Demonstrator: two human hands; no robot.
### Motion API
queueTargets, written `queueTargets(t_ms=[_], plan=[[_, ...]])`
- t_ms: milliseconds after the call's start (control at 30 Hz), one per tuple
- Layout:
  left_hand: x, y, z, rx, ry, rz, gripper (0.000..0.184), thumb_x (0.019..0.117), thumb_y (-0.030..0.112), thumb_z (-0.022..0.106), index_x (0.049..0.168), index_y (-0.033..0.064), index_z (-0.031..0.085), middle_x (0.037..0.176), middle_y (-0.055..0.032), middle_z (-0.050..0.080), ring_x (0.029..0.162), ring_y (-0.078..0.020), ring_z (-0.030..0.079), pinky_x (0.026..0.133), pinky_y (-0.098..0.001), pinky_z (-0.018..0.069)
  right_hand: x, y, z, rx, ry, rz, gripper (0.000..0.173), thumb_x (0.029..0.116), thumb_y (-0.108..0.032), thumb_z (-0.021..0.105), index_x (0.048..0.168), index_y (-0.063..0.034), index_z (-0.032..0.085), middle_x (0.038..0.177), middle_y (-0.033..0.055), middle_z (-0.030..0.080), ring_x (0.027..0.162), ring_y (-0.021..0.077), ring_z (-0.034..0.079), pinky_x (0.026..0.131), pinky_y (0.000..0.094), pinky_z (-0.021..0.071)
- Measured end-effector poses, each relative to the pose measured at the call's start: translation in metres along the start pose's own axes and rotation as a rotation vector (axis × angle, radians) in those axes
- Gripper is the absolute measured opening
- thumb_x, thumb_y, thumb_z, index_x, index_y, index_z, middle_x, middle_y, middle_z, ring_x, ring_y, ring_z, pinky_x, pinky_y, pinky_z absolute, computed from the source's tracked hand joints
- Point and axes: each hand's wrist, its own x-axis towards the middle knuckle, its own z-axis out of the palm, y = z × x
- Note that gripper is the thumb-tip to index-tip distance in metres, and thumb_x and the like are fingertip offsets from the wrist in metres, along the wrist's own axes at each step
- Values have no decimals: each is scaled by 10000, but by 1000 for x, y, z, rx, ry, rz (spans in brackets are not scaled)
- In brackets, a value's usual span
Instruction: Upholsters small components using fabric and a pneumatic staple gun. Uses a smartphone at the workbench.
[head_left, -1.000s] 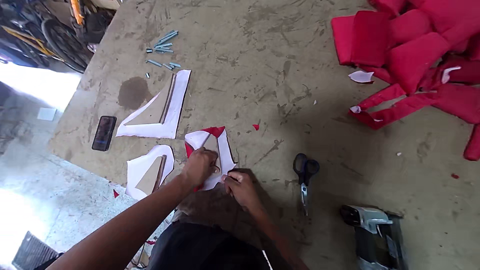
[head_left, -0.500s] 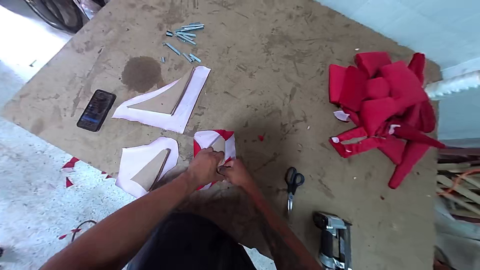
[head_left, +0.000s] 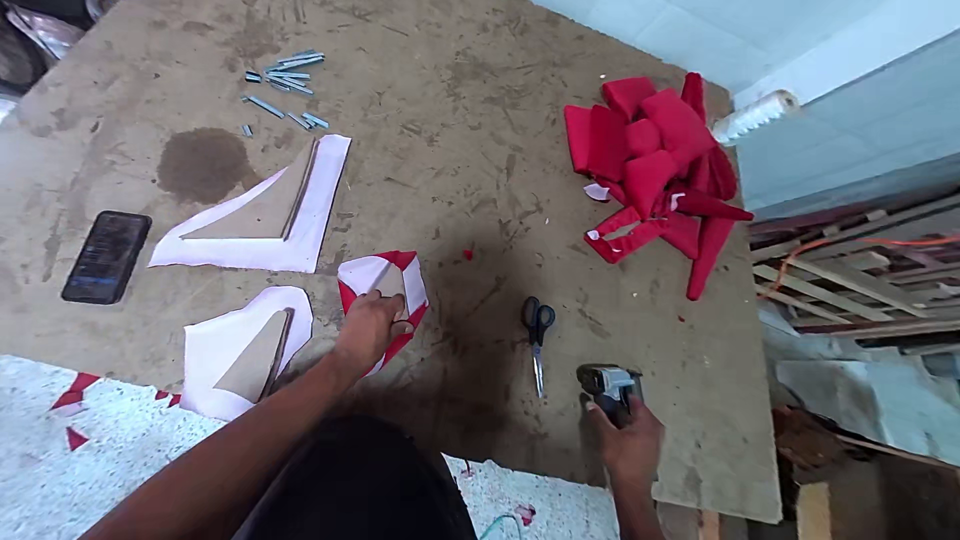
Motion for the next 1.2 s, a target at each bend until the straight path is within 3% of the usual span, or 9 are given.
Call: queueTargets(t_ms=[67, 167, 267, 333, 367, 500, 633, 900, 1200], plan=[[0, -1, 1, -10, 14, 24, 317, 948, 499, 674, 888, 190, 641, 780, 21, 622, 837, -213, 608, 816, -434, 514, 10, 17, 8, -121, -46, 9, 820, 738, -241, 907, 1442, -38, 540, 1410, 313, 491, 1268, 482, 523, 1012, 646, 475], [-3, -2, 3, 0, 35, 34, 291, 954, 486, 669, 936, 196, 666, 813, 28, 650, 856, -204, 621, 826, -425, 520, 18, 3, 0, -176, -135, 99, 809, 736, -214, 868, 1443, -23, 525, 1372, 322, 527, 1249, 487, 538, 1010, 662, 462], [-4, -6, 5, -28, 79, 26, 265, 949, 461, 685, 1022, 206, 698, 874, 33, 685, 901, -204, 632, 861, -421, 521, -9, -63, -16, -111, -245, 152, 513, 877, -322, 744, 1253, 5, 622, 998, 236, 694, 909, 392, 685, 799, 639, 540], [-7, -6, 5, -53, 89, 30, 284, 961, 453, 675, 1086, 201, 716, 921, 21, 705, 933, -217, 640, 886, -435, 521, -49, -114, -19, 92, -418, 118, 340, 933, -297, 672, 1077, 10, 667, 746, 125, 690, 633, 272, 690, 606, 495, 606], [-7, -7, 4, -57, 91, 32, 285, 968, 457, 663, 1084, 202, 719, 932, 22, 707, 946, -216, 643, 895, -437, 522, -69, -142, -16, 193, -514, 62, 289, 926, -264, 670, 1031, 4, 682, 710, 92, 697, 599, 239, 694, 587, 453, 620], [-7, -12, 5, -102, 120, 67, 247, 979, 422, 655, 960, 181, 704, 905, 13, 689, 948, -205, 642, 871, -437, 523, -126, -240, 25, 87, -662, -283, 228, 871, -336, 715, 999, -147, 712, 740, -41, 691, 634, 107, 678, 615, 389, 613], [-10, -15, 3, -113, 103, 63, 266, 999, 416, 624, 977, 162, 699, 915, 1, 697, 993, -214, 654, 937, -444, 524, -128, -281, 54, -77, -672, -392, 195, 853, -317, 682, 989, -180, 713, 756, -48, 665, 657, 95, 647, 621, 379, 581], [-10, -17, 6, -97, 98, 81, 248, 1017, 390, 597, 1019, 164, 698, 923, -2, 694, 986, -218, 646, 906, -432, 519, -122, -295, 64, -279, -706, -431, 283, 878, -347, 659, 1080, -151, 689, 863, -16, 696, 781, 117, 683, 732, 388, 589], [-9, -4, -2, -28, 62, 61, 276, 1003, 407, 613, 1008, 142, 693, 919, -37, 700, 983, -257, 659, 893, -473, 532, -122, -289, 53, -191, -720, -376, 304, 890, -361, 646, 1095, -146, 711, 940, 26, 717, 886, 161, 698, 809, 434, 580]])
